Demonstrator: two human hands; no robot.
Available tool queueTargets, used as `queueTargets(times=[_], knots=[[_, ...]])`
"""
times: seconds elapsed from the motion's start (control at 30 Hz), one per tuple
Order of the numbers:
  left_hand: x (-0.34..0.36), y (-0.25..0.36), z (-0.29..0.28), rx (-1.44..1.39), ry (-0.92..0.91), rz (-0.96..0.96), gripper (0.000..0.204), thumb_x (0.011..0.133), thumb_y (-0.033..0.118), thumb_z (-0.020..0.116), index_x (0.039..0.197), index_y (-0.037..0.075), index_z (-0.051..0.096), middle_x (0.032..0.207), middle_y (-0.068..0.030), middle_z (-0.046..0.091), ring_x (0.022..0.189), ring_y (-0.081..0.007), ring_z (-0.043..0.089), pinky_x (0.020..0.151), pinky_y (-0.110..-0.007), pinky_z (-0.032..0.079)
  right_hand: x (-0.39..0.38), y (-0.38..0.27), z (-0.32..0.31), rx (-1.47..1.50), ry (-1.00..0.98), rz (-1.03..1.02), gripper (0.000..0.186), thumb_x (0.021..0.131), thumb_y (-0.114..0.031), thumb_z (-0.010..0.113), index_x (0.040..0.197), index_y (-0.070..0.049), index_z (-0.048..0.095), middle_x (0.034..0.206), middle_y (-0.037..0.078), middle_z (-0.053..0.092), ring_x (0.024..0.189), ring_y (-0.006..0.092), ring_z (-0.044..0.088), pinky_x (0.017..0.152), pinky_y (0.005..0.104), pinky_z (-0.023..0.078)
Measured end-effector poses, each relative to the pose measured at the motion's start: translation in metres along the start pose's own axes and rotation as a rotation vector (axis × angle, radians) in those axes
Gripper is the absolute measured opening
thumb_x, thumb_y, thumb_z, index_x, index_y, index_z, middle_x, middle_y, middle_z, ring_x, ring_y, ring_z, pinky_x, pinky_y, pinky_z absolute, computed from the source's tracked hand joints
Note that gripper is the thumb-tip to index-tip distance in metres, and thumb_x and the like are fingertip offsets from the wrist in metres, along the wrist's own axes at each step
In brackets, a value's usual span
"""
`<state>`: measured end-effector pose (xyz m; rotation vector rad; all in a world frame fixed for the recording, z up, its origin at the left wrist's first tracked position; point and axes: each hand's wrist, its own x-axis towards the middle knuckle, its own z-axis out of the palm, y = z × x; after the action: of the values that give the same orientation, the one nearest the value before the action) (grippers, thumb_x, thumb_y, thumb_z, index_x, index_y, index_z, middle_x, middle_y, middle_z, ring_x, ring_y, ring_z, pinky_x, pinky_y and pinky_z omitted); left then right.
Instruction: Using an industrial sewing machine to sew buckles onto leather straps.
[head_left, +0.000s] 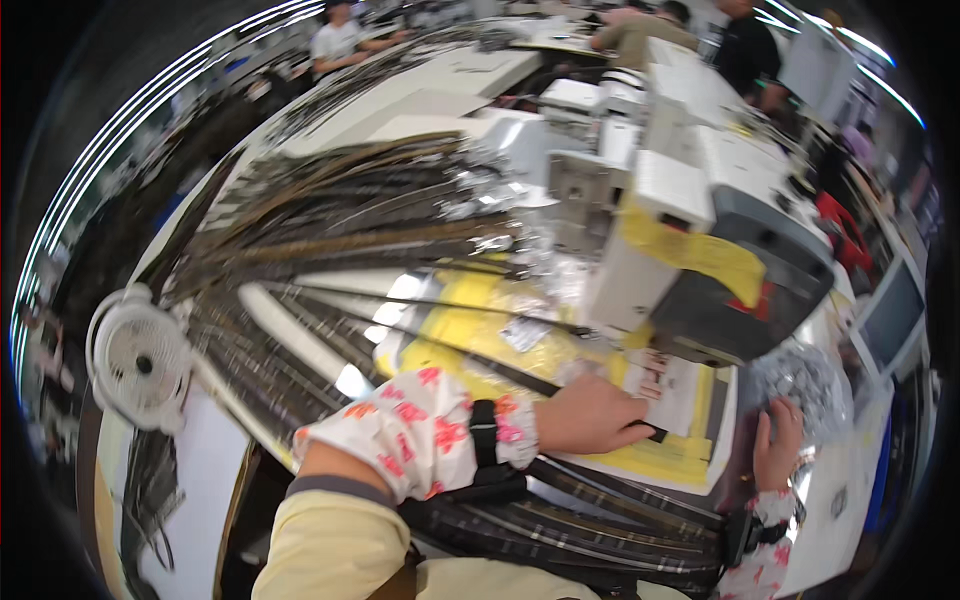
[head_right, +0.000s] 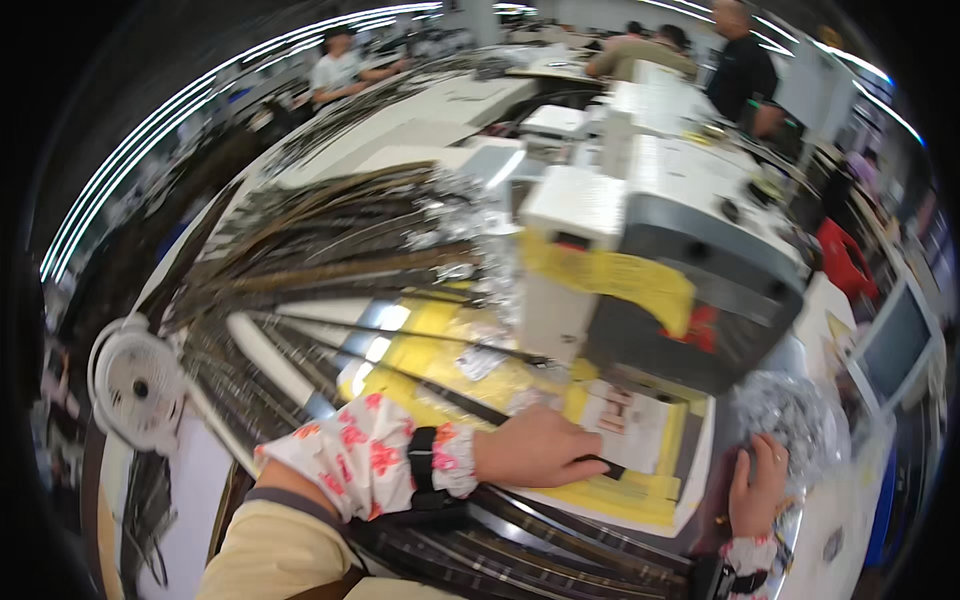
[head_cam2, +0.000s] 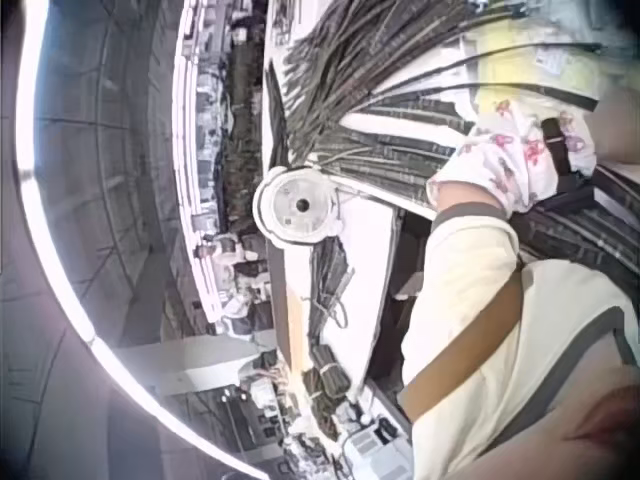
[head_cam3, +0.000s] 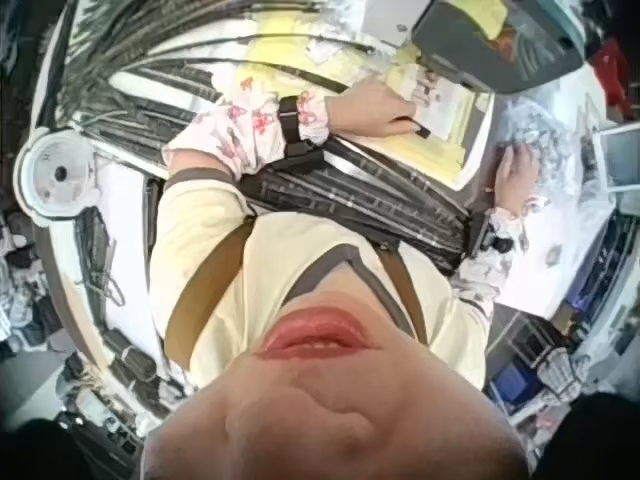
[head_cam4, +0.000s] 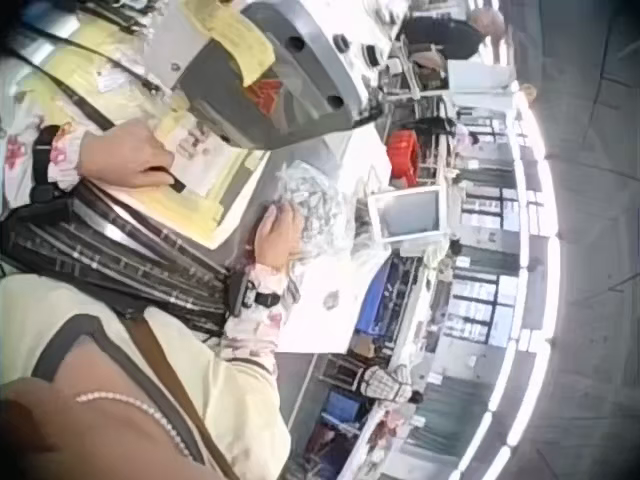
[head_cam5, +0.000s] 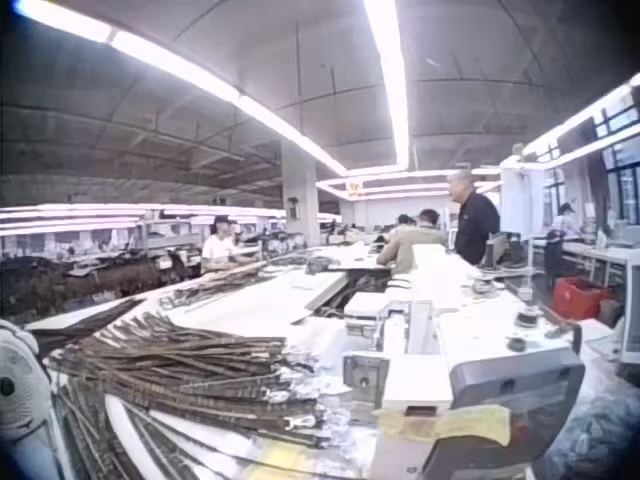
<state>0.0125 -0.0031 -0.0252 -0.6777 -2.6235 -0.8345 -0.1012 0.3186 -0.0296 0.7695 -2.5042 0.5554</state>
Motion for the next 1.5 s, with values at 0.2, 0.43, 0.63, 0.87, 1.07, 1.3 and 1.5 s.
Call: queueTargets(times=[0.2, 0.43, 0.63, 0.87, 1.07, 1.3, 1.5], knots=[[0.019, 0.004, 0.013, -0.007, -0.149, -0.03, 0.027, 0.086, 0.032, 0.062, 0.073, 0.009, 0.06, 0.057, -0.0097, 0.059, 0.051, -0.0297, 0.059, 0.047, -0.04, 0.045, -0.009, 0.003, -0.006, -0.081, 0.207, 0.018, 0.015, 0.075, -0.01, 0.065, 0.089, -0.004, 0.062, 0.089, 0.012, 0.062, 0.086, 0.0323, 0.056, 0.078, 0.0424, 0.043], [0.011, 0.027, -0.019, -0.025, -0.191, -0.09, 0.016, 0.089, 0.018, 0.06, 0.082, 0.004, 0.064, 0.065, -0.0172, 0.058, 0.055, -0.0321, 0.055, 0.053, -0.036, 0.043, -0.002, -0.012, 0.006, -0.196, 0.174, 0.138, 0.016, 0.074, -0.013, 0.063, 0.087, -0.004, 0.059, 0.088, 0.01, 0.059, 0.09, 0.0272, 0.056, 0.08, 0.0415, 0.043], [0.016, 0.03, -0.016, 0.017, -0.196, -0.08, 0.016, 0.09, 0.018, 0.059, 0.085, 0.005, 0.065, 0.066, -0.0155, 0.059, 0.056, -0.03, 0.057, 0.052, -0.036, 0.044, -0.003, -0.006, -0.001, -0.147, -0.01, 0.266, 0.014, 0.077, -0.008, 0.057, 0.089, -0.003, 0.055, 0.088, 0.012, 0.057, 0.083, 0.028, 0.061, 0.063, 0.04, 0.05], [0.015, 0.012, -0.003, -0.069, -0.134, -0.113, 0.014, 0.08, 0.014, 0.068, 0.075, 0.002, 0.062, 0.056, -0.013, 0.055, 0.048, -0.0272, 0.055, 0.047, -0.034, 0.04, 0.003, 0.016, -0.004, -0.173, 0.096, 0.185, 0.017, 0.079, -0.007, 0.056, 0.095, -0.003, 0.055, 0.091, 0.012, 0.053, 0.076, 0.0294, 0.06, 0.062, 0.0389, 0.051], [0.011, 0.012, -0.016, -0.048, -0.122, -0.135, 0.013, 0.078, 0.015, 0.07, 0.076, 0.004, 0.064, 0.056, -0.0105, 0.057, 0.049, -0.0265, 0.057, 0.047, -0.034, 0.042, 0.055, 0.018, -0.018, -0.375, -0.096, -0.232, 0.009, 0.074, -0.009, 0.058, 0.082, -0.004, 0.06, 0.087, 0.012, 0.057, 0.078, 0.0271, 0.062, 0.061, 0.0368, 0.052], [0.011, 0.008, -0.012, -0.024, -0.128, -0.026, 0.018, 0.081, 0.024, 0.069, 0.077, 0.008, 0.063, 0.055, -0.0082, 0.057, 0.049, -0.0259, 0.057, 0.046, -0.035, 0.043, 0.077, 0.045, -0.011, -0.533, -0.313, -0.267, 0.008, 0.073, -0.013, 0.06, 0.077, -0.006, 0.058, 0.07, 0.011, 0.059, 0.065, 0.0289, 0.063, 0.053, 0.0409, 0.048], [0.005, 0.008, -0.012, -0.014, -0.118, 0.003, 0.023, 0.086, 0.031, 0.063, 0.077, 0.009, 0.06, 0.059, -0.0068, 0.059, 0.05, -0.0266, 0.058, 0.044, -0.037, 0.043, 0.079, -0.008, -0.036, -0.039, -0.141, -0.183, 0.013, 0.072, -0.012, 0.063, 0.075, -0.004, 0.054, 0.065, 0.012, 0.06, 0.059, 0.0288, 0.062, 0.052, 0.0375, 0.047]])
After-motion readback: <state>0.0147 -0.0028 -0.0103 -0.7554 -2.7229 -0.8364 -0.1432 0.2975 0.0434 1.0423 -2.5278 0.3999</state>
